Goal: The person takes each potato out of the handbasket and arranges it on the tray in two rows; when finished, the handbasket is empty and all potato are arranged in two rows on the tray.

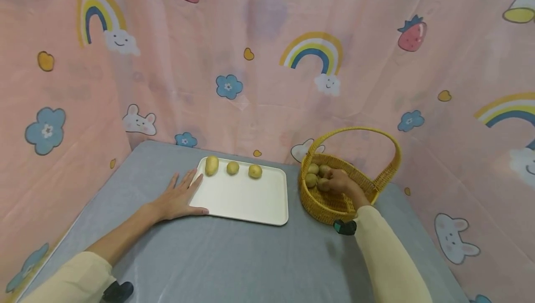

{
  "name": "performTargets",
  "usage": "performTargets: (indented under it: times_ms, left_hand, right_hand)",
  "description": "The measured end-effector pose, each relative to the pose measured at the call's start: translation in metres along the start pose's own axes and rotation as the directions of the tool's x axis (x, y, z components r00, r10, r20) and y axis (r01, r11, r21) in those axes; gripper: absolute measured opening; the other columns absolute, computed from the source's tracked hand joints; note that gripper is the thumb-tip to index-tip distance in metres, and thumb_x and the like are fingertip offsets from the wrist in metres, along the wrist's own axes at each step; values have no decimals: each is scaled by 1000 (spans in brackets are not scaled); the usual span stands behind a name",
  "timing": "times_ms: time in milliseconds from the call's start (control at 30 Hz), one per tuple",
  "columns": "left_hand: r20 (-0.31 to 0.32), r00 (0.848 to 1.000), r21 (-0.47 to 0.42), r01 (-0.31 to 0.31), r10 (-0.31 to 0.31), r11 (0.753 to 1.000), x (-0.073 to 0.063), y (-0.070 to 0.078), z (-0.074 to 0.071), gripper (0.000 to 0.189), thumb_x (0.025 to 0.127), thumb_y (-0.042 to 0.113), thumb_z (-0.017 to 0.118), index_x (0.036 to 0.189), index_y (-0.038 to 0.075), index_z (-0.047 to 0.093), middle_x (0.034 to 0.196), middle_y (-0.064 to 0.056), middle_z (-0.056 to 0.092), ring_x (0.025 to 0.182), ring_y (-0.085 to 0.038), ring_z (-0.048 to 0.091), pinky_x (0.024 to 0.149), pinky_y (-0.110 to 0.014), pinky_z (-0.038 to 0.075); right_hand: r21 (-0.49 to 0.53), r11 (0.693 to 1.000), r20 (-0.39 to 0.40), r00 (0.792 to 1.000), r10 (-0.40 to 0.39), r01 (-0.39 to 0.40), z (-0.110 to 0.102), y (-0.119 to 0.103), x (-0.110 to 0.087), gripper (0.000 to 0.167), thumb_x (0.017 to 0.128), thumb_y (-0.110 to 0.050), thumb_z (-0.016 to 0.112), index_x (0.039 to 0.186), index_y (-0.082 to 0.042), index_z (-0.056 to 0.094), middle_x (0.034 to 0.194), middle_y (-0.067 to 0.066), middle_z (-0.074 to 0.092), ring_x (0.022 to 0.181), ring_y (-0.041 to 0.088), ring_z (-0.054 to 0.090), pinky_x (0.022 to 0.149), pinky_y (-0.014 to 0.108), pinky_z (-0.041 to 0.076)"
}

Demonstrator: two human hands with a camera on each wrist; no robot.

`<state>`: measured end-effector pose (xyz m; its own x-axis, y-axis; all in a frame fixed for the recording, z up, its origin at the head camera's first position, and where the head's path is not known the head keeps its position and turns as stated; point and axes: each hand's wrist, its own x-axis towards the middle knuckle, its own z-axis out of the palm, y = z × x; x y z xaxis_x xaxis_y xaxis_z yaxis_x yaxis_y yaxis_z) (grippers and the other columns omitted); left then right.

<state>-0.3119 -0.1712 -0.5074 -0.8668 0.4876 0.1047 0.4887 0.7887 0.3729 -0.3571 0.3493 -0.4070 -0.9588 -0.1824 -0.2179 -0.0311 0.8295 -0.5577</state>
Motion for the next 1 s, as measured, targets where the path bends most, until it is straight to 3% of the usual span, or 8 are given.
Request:
performTargets:
  times_ms: [233, 300, 400, 533, 667, 733, 900, 1000]
  left_hand:
    - [10, 1000, 3, 1, -1, 1000, -1, 1, -2, 117, 89, 73, 65, 166, -1, 18, 175, -27, 9, 163, -47, 10, 126, -71, -2]
    - [15, 1000, 1, 4, -4, 1000, -1, 1, -2, 117, 89, 73, 65, 166, 0, 18, 175, -26, 8, 163, -46, 9, 126, -71, -4]
    - [18, 1000, -1, 9, -9, 1000, -1, 0, -2, 118, 89, 73, 65, 167, 0, 17, 175, -26, 7, 164, -45, 8, 126, -70, -5]
    - [10, 1000, -1, 4, -4, 1000, -1, 0, -1, 118, 88, 74, 65, 166, 0, 17, 175, -26, 8, 164, -45, 9, 126, -70, -4]
    - [-9, 1000, -5, -8, 8, 1000, -1, 1, -1, 118, 88, 74, 66, 166, -1, 19, 174, -28, 10, 163, -46, 10, 126, -71, -2]
    - [-16, 1000, -11, -11, 10, 1000, -1, 1, -2, 118, 88, 73, 67, 165, -2, 20, 174, -29, 10, 162, -47, 11, 125, -72, -2]
    - [-6, 1000, -18, -1, 1, 1000, -2, 2, -3, 117, 88, 73, 67, 165, -2, 20, 174, -29, 10, 162, -48, 10, 125, -72, -3]
    - [1, 1000, -11, 5, -4, 1000, -2, 3, -3, 118, 88, 73, 66, 166, -2, 19, 174, -28, 10, 163, -47, 10, 125, -72, -2]
  right_hand:
    - [-10, 1000, -69, 998, -14, 14, 3, 0, -5, 51, 98, -14, 63, 55, -19, 38, 50, -10, 29, 49, 6, 22, 51, 24, 28]
    - [19, 1000, -99, 995, -7, 9, 3, -3, -8, 45, 99, -16, 60, 59, -15, 40, 52, -7, 33, 49, 7, 31, 52, 25, 31]
    - [81, 997, -154, 987, 34, -22, 3, -13, -16, 28, 102, -22, 56, 84, 0, 60, 73, 9, 60, 59, 14, 56, 58, 29, 49]
    - [106, 993, -226, 972, 72, -49, 0, -27, -32, 45, 104, -32, 54, 127, 6, 63, 115, 23, 68, 81, 23, 68, 73, 38, 59]
    - [132, 989, -244, 964, 103, -72, -2, -46, -50, 33, 102, -33, 57, 86, -5, 62, 70, 3, 57, 61, 15, 50, 60, 33, 48]
    - [136, 989, -231, 968, 96, -66, 0, -55, -58, 32, 101, -33, 58, 78, -10, 56, 62, -4, 46, 57, 13, 43, 57, 30, 43]
    - [142, 990, -212, 977, 34, -4, 9, -78, -72, 27, 100, -33, 64, 97, -6, 67, 81, 0, 60, 68, 13, 51, 61, 29, 47]
    - [208, 977, -194, 981, -4, 46, 16, -90, -75, 29, 99, -30, 67, 104, -2, 64, 90, 5, 62, 72, 15, 55, 66, 31, 52]
